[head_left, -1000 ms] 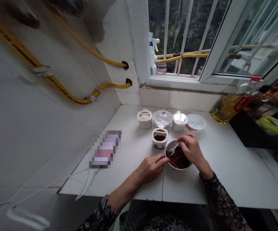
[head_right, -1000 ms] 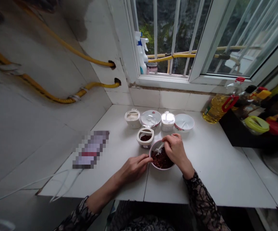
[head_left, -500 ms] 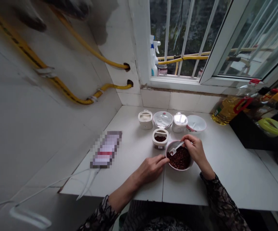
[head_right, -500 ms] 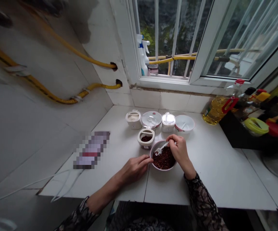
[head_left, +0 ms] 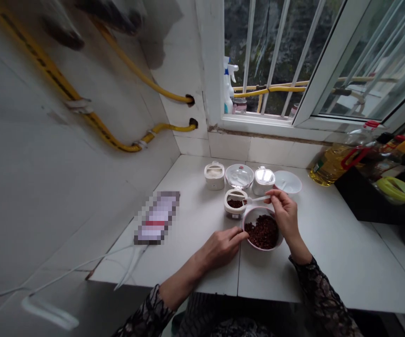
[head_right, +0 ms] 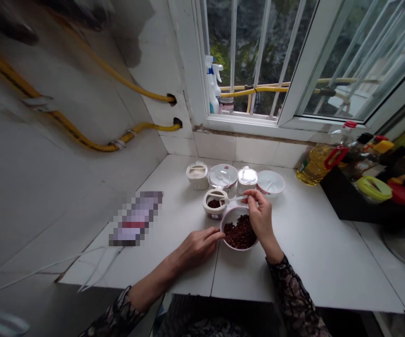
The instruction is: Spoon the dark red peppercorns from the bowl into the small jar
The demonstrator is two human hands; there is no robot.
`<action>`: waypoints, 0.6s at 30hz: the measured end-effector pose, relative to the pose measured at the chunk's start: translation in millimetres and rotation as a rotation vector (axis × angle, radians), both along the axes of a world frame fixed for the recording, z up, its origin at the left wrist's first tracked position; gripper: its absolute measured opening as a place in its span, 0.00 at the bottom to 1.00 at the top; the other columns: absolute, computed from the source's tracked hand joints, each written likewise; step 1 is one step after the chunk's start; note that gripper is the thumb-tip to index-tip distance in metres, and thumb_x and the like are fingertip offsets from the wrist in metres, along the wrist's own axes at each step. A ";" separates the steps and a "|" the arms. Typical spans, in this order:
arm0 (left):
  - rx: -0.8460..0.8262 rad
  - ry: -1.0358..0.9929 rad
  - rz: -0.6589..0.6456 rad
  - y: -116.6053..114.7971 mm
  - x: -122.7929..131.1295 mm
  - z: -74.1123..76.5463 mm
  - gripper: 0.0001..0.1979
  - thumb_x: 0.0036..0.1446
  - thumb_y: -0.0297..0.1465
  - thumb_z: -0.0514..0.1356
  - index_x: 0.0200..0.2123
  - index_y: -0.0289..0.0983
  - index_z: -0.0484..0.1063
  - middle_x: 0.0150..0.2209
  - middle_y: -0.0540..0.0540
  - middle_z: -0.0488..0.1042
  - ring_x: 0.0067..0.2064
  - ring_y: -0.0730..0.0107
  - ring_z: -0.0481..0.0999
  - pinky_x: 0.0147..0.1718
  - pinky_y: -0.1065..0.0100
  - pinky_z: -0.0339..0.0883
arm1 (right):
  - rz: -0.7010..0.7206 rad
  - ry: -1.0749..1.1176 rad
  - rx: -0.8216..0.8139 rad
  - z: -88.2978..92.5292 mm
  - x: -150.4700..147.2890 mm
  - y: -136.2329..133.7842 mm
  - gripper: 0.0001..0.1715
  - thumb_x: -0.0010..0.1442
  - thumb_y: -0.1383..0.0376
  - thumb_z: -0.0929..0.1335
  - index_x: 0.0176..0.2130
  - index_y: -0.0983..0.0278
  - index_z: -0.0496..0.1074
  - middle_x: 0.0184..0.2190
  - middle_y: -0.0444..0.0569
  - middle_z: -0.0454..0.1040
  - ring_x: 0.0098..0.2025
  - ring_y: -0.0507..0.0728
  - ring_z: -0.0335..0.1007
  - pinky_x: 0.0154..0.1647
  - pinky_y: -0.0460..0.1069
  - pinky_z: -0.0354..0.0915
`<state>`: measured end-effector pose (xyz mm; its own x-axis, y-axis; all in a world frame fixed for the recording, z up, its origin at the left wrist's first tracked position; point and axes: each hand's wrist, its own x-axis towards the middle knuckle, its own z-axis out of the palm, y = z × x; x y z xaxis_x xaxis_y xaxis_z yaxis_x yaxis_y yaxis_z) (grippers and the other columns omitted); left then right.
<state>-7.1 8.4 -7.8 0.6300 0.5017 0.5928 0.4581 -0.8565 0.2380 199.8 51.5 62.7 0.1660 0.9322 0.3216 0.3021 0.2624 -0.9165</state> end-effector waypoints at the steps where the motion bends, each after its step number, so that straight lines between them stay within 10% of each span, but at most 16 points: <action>1: 0.001 0.002 0.002 0.0 0.1 -0.5 0.17 0.58 0.18 0.48 0.48 0.35 0.65 0.38 0.44 0.74 0.35 0.71 0.77 0.31 0.72 0.74 | -0.018 -0.075 0.089 1.1 -3.7 -0.6 0.10 0.61 0.61 0.63 0.37 0.62 0.72 0.29 0.47 0.77 0.31 0.56 0.73 0.38 0.52 0.66; 8: -0.006 0.013 0.015 -0.6 0.5 1.0 0.16 0.59 0.19 0.47 0.48 0.35 0.65 0.37 0.44 0.74 0.34 0.71 0.77 0.31 0.72 0.74 | 0.137 -0.600 0.577 4.6 -9.3 -5.1 0.14 0.62 0.75 0.60 0.39 0.61 0.71 0.33 0.47 0.79 0.35 0.57 0.71 0.49 0.57 0.61; 18: -0.001 0.009 0.009 -0.7 -0.5 3.1 0.16 0.60 0.19 0.48 0.48 0.35 0.66 0.39 0.43 0.74 0.36 0.71 0.78 0.33 0.72 0.75 | 0.052 -0.744 0.426 -7.7 16.0 -3.7 0.11 0.57 0.73 0.61 0.29 0.61 0.69 0.25 0.44 0.76 0.29 0.56 0.70 0.51 0.56 0.58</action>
